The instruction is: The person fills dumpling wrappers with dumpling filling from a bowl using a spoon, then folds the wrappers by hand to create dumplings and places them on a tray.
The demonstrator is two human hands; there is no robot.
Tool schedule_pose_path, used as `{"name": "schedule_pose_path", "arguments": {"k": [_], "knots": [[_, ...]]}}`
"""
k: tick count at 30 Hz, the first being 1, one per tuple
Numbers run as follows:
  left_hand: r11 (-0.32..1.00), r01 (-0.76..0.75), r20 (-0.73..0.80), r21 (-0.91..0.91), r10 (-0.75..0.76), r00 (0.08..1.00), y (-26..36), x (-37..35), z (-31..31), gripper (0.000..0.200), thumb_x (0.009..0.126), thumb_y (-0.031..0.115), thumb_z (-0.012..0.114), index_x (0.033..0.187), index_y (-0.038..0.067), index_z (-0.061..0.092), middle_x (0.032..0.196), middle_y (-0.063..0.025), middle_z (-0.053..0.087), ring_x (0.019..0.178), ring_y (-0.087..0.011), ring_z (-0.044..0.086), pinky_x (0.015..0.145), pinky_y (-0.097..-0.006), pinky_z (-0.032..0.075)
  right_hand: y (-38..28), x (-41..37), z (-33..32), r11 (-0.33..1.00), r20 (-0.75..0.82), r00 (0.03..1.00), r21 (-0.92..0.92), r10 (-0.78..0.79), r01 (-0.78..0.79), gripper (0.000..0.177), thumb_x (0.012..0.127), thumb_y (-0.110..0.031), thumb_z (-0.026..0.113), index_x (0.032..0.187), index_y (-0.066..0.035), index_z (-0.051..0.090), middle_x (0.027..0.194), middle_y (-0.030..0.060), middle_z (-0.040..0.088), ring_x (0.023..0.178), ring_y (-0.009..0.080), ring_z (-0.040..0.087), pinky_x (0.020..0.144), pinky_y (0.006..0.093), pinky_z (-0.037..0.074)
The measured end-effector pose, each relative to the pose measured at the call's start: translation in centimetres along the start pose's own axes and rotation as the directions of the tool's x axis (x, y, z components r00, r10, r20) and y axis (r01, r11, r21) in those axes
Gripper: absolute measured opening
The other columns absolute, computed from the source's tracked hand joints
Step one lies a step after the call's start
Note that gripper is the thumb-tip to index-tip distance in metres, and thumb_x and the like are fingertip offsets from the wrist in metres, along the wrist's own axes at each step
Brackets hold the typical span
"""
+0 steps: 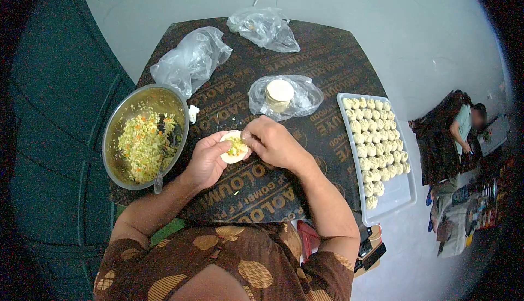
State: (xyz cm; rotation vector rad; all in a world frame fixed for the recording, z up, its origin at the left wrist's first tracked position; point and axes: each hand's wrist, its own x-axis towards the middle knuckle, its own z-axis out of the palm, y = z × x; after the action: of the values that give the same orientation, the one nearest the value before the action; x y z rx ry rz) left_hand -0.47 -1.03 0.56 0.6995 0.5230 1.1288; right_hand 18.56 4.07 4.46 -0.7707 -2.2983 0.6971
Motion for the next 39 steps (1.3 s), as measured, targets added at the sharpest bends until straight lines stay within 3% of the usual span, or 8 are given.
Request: {"name": "schedule_pose_path", "arguments": {"k": [7, 13, 19, 22, 24, 31, 34, 39], "knots": [[0.999, -0.047, -0.008, 0.006, 0.047, 0.999, 0.0, 0.0, -0.2, 0.031, 0.095, 0.005, 0.044, 0.123, -0.009, 0.046, 0.113, -0.0176, 0.06, 0.102, -0.0252, 0.063, 0.093, -0.0364, 0.049, 0.4, -0.1, -0.7, 0.999, 0.021, 1.0, -0.052, 0.009, -0.008, 0.007, 0.082, -0.002, 0.062, 0.088, 0.0, 0.058, 0.083, 0.0129, 0.06, 0.081, 0.0305, 0.057, 0.074, 0.0375, 0.047], [0.998, -0.068, -0.007, -0.005, 0.068, 0.998, 0.1, 0.2, -0.3, 0.033, 0.095, 0.006, 0.045, 0.125, -0.008, 0.043, 0.115, -0.0192, 0.059, 0.103, -0.0281, 0.062, 0.093, -0.0389, 0.049, 0.6, -0.1, -0.7, 0.991, 0.001, 0.996, -0.097, 0.091, -0.09, 0.011, 0.087, -0.009, 0.06, 0.086, 0.002, 0.06, 0.08, 0.0162, 0.06, 0.079, 0.0325, 0.057, 0.072, 0.0389, 0.046], [0.996, -0.086, 0.012, -0.009, 0.087, 0.996, 0.0, 0.2, -0.3, 0.033, 0.095, 0.007, 0.046, 0.125, -0.007, 0.044, 0.116, -0.0188, 0.058, 0.103, -0.028, 0.062, 0.094, -0.0403, 0.05, 0.2, 0.0, -0.4, 0.968, 0.045, 0.969, 0.038, 0.244, -0.246, 0.023, 0.09, -0.018, 0.058, 0.083, 0.003, 0.063, 0.074, 0.02, 0.062, 0.071, 0.0362, 0.061, 0.064, 0.0418, 0.047], [0.996, -0.087, 0.012, -0.005, 0.087, 0.996, -0.1, 0.2, -0.5, 0.033, 0.095, 0.007, 0.047, 0.125, -0.007, 0.045, 0.116, -0.0182, 0.058, 0.103, -0.0274, 0.062, 0.094, -0.0405, 0.05, 0.3, -0.1, -0.2, 0.954, 0.064, 0.961, 0.118, 0.27, -0.276, 0.024, 0.09, -0.019, 0.059, 0.085, 0.003, 0.063, 0.072, 0.0186, 0.062, 0.065, 0.0301, 0.062, 0.061, 0.0395, 0.046], [0.996, -0.09, 0.013, -0.002, 0.09, 0.996, -0.1, 0.2, -0.5, 0.033, 0.095, 0.007, 0.047, 0.125, -0.007, 0.045, 0.116, -0.0179, 0.058, 0.103, -0.0272, 0.062, 0.094, -0.0406, 0.05, 0.5, -0.1, 0.0, 0.929, 0.088, 0.953, 0.213, 0.289, -0.302, 0.023, 0.091, -0.019, 0.058, 0.085, 0.003, 0.063, 0.069, 0.0161, 0.063, 0.061, 0.0208, 0.059, 0.059, 0.0366, 0.046], [0.999, -0.037, -0.029, -0.015, 0.037, 0.999, -0.1, 0.2, -0.4, 0.031, 0.096, 0.006, 0.046, 0.123, -0.009, 0.046, 0.115, -0.017, 0.059, 0.103, -0.0245, 0.062, 0.094, -0.0378, 0.05, 0.7, -0.2, 0.7, 0.905, 0.073, 0.945, 0.274, 0.318, -0.326, 0.021, 0.091, -0.016, 0.057, 0.083, 0.002, 0.062, 0.067, 0.0136, 0.063, 0.062, 0.0136, 0.056, 0.059, 0.0346, 0.046], [1.0, -0.01, -0.025, -0.023, 0.01, 1.0, 0.0, 0.2, -0.2, 0.03, 0.096, 0.005, 0.045, 0.122, -0.01, 0.046, 0.115, -0.0167, 0.059, 0.102, -0.0236, 0.062, 0.093, -0.0368, 0.05, 0.3, -0.1, 0.6, 0.913, 0.057, 0.954, 0.277, 0.295, -0.299, 0.022, 0.092, -0.017, 0.057, 0.082, 0.003, 0.061, 0.069, 0.0146, 0.062, 0.061, 0.0173, 0.058, 0.058, 0.035, 0.046], [1.0, -0.002, -0.029, -0.025, 0.001, 1.0, 0.0, 0.3, -0.5, 0.03, 0.096, 0.004, 0.045, 0.122, -0.01, 0.046, 0.115, -0.0165, 0.059, 0.103, -0.0234, 0.062, 0.094, -0.0367, 0.05, 0.1, 0.0, 0.5, 0.979, -0.046, 0.98, 0.067, 0.194, -0.191, 0.014, 0.087, -0.012, 0.059, 0.084, 0.001, 0.06, 0.075, 0.0176, 0.06, 0.074, 0.0342, 0.059, 0.068, 0.0407, 0.047]]}}
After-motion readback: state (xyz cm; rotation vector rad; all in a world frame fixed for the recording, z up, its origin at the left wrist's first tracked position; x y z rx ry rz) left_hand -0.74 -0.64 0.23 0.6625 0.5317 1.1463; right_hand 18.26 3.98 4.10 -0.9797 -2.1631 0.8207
